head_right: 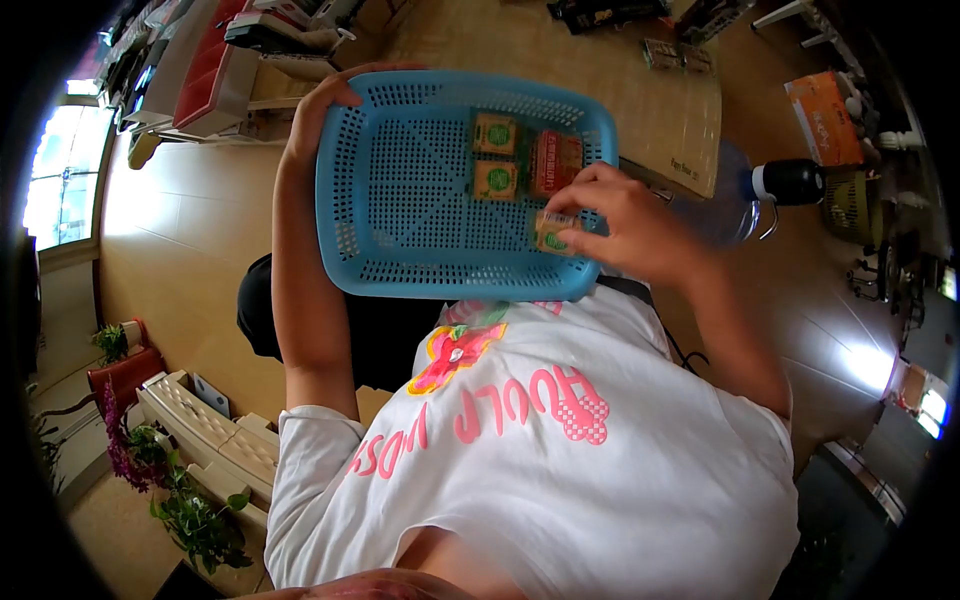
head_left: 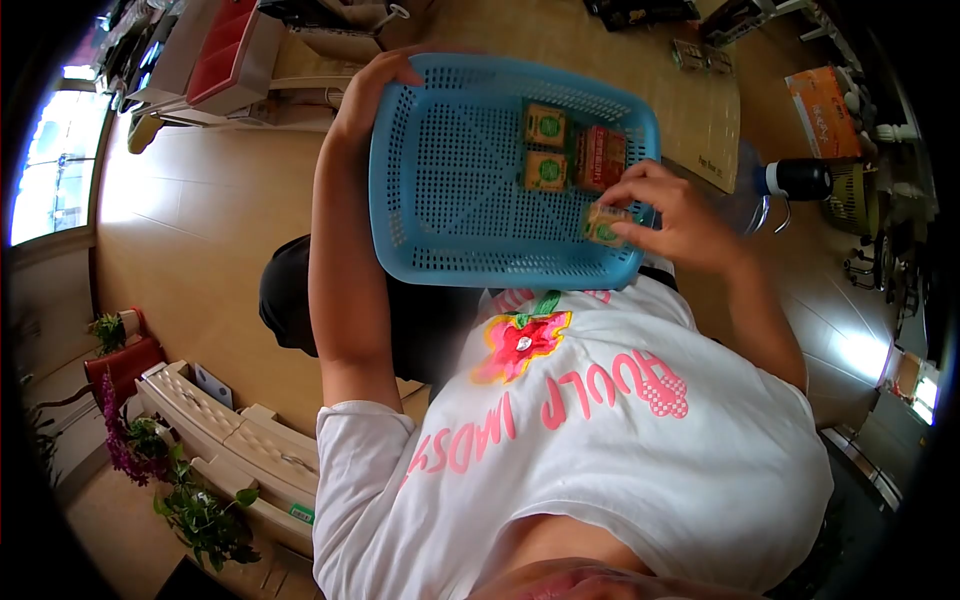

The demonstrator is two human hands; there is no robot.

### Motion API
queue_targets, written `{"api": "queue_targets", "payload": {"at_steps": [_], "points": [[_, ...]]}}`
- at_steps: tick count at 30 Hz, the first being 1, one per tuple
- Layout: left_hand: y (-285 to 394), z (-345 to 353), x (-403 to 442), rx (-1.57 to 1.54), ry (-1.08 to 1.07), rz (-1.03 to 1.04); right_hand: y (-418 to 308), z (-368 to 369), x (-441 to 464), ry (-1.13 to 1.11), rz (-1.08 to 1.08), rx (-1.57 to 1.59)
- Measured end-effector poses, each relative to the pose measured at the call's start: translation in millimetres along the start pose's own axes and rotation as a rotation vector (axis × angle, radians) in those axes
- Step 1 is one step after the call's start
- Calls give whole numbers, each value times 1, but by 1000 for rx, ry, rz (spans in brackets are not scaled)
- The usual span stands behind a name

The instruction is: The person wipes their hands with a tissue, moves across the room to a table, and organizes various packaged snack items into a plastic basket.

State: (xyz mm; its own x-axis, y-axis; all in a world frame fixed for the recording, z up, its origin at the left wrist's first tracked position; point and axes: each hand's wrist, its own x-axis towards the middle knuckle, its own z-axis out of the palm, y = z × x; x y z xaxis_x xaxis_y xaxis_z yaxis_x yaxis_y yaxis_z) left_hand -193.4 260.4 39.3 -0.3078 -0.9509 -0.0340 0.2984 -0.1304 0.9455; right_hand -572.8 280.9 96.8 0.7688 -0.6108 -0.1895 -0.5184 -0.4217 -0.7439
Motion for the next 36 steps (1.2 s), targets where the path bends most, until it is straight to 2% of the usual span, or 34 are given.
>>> {"api": "queue_targets", "payload": {"at_steps": [3, 6, 9, 18, 24, 27, 30, 33, 36], "points": [[-3, -5, 1, 13, 3, 9, 5, 13, 1, 136, -119, -293], [-2, -4, -1, -22, -2, -5, 13, 19, 6, 150, -169, -318], [-5, 0, -1, 11, 28, 89, 17, 21, 8, 186, -262, -427], [-6, -7, 1, 33, -3, 14, 16, 27, 12, 351, -253, -551], [-5, -4, 2, 42, 3, 12, 28, 37, 11, 572, -82, -626], [-5, -5, 2, 14, -13, 4, 29, 45, 11, 589, 15, -481], [-6, -1, 3, 14, -14, 105, 32, 49, 11, 587, 40, -414], [-5, 1, 2, 19, 10, 91, 25, 48, 13, 649, -28, -450], [-7, 1, 3, 6, 16, 113, 35, 34, 4, 395, -272, -503]]}}
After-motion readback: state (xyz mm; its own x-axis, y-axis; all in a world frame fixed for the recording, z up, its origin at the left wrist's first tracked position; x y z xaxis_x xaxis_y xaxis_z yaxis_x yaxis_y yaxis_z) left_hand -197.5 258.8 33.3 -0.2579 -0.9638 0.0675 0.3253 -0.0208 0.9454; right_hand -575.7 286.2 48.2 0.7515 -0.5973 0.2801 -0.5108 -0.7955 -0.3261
